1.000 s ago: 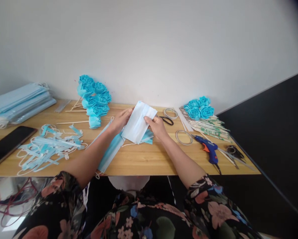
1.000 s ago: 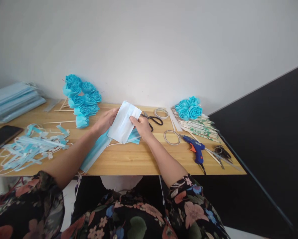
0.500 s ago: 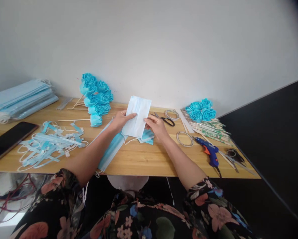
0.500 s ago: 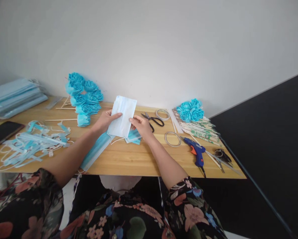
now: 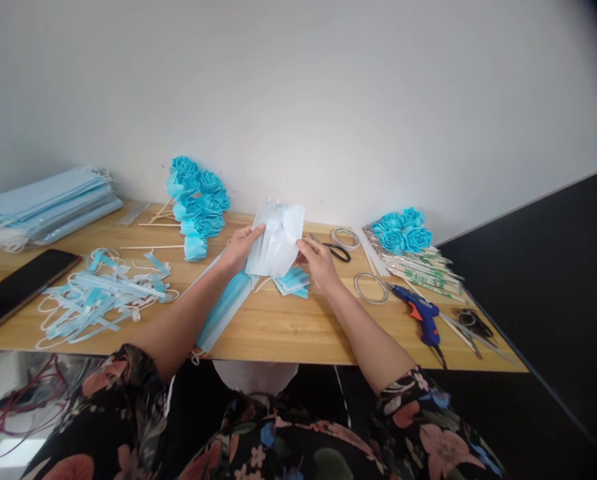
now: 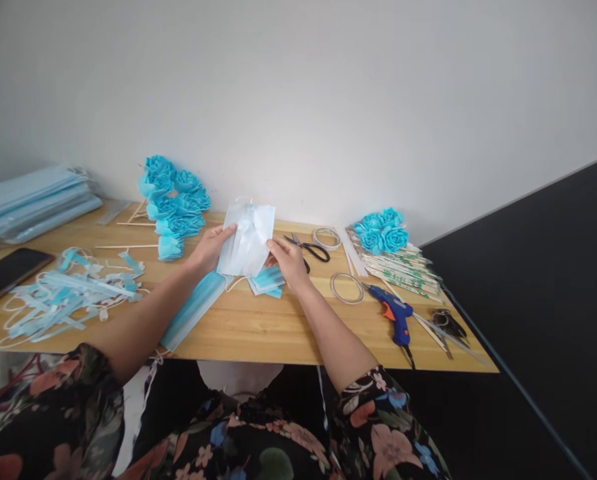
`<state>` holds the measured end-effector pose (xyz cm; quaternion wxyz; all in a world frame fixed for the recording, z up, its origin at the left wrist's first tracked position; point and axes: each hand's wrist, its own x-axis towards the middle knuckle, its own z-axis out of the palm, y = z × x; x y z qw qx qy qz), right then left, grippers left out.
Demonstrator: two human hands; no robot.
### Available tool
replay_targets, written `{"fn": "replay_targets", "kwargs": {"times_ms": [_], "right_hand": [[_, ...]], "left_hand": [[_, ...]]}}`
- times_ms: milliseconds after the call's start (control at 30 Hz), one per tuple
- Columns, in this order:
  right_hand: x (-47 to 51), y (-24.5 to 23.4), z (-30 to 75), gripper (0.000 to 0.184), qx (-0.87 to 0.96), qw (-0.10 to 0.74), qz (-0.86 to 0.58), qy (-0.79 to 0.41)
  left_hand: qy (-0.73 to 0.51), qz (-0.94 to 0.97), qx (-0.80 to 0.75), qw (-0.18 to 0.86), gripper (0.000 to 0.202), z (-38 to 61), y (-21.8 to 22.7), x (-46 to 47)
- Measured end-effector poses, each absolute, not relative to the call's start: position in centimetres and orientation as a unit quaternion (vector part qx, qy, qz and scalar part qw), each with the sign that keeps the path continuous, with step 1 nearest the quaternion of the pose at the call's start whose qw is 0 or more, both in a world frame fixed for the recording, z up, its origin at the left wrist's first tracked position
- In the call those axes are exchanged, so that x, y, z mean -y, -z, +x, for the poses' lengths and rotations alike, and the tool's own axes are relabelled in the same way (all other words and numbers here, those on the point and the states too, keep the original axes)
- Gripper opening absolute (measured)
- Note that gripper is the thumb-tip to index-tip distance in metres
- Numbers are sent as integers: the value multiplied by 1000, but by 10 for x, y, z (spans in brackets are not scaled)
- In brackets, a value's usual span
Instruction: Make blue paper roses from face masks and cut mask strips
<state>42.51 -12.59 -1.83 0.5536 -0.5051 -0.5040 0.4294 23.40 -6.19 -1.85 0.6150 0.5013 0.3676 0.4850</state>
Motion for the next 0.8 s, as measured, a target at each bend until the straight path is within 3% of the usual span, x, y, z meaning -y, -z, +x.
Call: {"fn": "replay_targets", "kwargs": {"times_ms": [267, 467, 600, 800], "right_hand": [[128, 16, 423, 43, 443, 604, -473, -464], [121, 15, 430, 42, 388, 644, -486, -446], [117, 10, 437, 48, 367, 668, -480, -434], [123, 3, 433, 56, 440, 607, -411, -518]], "left_hand": [[-291, 545, -358, 700, 61, 233, 9, 78], [-235, 650, -322, 647, 44, 229, 12, 74], [-237, 668, -304, 636, 37, 228, 14, 71], [-357, 613, -358, 608, 54, 230, 15, 68]]}}
